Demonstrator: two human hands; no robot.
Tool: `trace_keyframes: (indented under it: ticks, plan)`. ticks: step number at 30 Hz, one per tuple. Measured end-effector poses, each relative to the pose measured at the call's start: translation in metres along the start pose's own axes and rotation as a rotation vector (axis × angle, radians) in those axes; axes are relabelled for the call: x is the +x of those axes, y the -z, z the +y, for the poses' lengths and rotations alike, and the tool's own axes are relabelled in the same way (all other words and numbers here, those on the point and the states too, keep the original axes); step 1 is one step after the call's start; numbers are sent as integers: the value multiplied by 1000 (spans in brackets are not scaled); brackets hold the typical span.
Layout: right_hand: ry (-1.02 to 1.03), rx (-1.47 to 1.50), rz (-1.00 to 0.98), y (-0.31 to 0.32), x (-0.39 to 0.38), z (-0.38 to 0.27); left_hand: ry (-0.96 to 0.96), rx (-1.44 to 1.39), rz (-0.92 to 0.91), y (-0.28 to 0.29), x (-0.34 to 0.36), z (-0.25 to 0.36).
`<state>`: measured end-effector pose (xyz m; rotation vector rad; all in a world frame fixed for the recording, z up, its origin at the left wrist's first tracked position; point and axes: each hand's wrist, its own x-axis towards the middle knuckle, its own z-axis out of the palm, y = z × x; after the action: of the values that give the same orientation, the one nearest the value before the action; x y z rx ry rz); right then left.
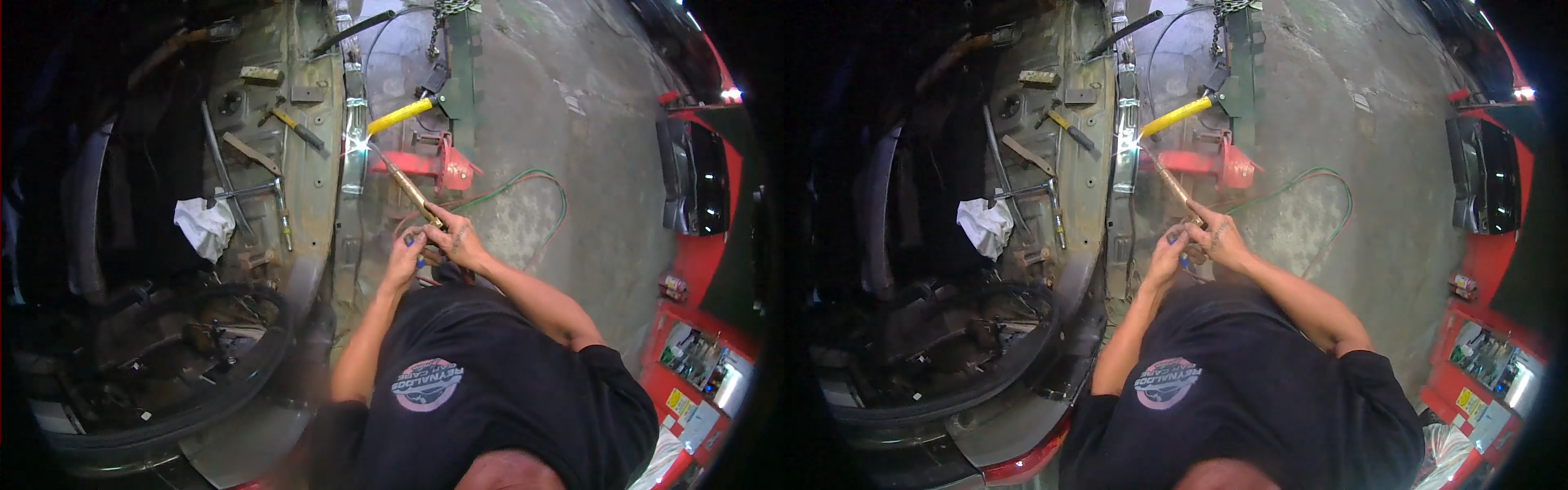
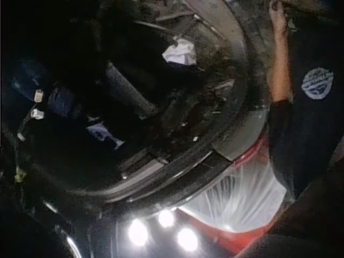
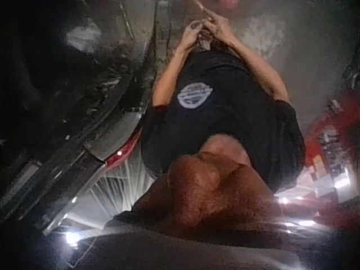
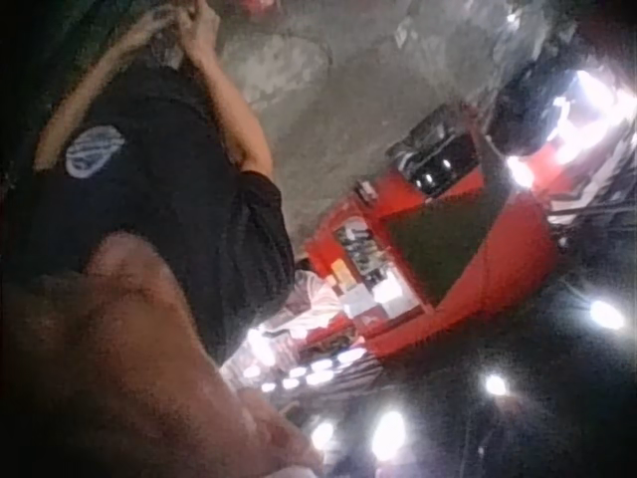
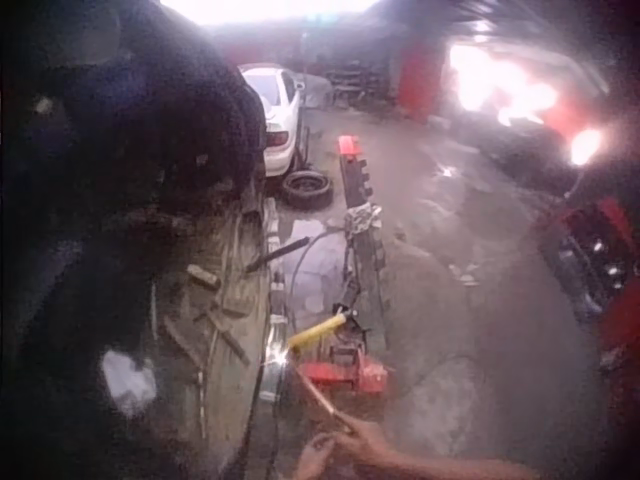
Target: The person uses a welding torch to heat a section of a vehicle frame and then strikes it with a hammer while holding a metal block against it.
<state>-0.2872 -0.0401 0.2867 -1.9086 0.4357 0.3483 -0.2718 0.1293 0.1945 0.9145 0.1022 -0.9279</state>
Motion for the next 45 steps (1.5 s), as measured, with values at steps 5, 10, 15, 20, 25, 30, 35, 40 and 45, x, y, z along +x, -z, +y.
trace_keyframes:
  ticks: [5, 10, 15, 20, 25, 30, 35, 40, 45]
  plan:
    - [49, -72, -19, -6, 8, -4, -28, 7, 33, 9, 0, 5]
    - [87, 33, -34, -17, 18, -5, -47, -35, 113, 15, -3, 11]
    - [116, -26, 13, -14, 15, 10, -38, -27, 51, 4, -4, 10]
    - [52, 20, 44, -3, 2, 1, 30, 3, 16, -2, -2, 7]
    - [-14, -16, 15, 3, -1, -5, 9, -38, -29, -1, 1, 0]
    - [110, -16, 41, -8, 9, 13, 0, -29, 51, 0, 0, 6]
    - [45, -2, -13, -7, 10, -4, -21, -15, 47, 10, -2, 5]
    - [123, 3, 63, -9, 9, 19, -35, 11, 55, 8, 4, -4]
    - [107, -14, 71, -2, 4, 14, 38, -34, -6, -1, 2, -1]
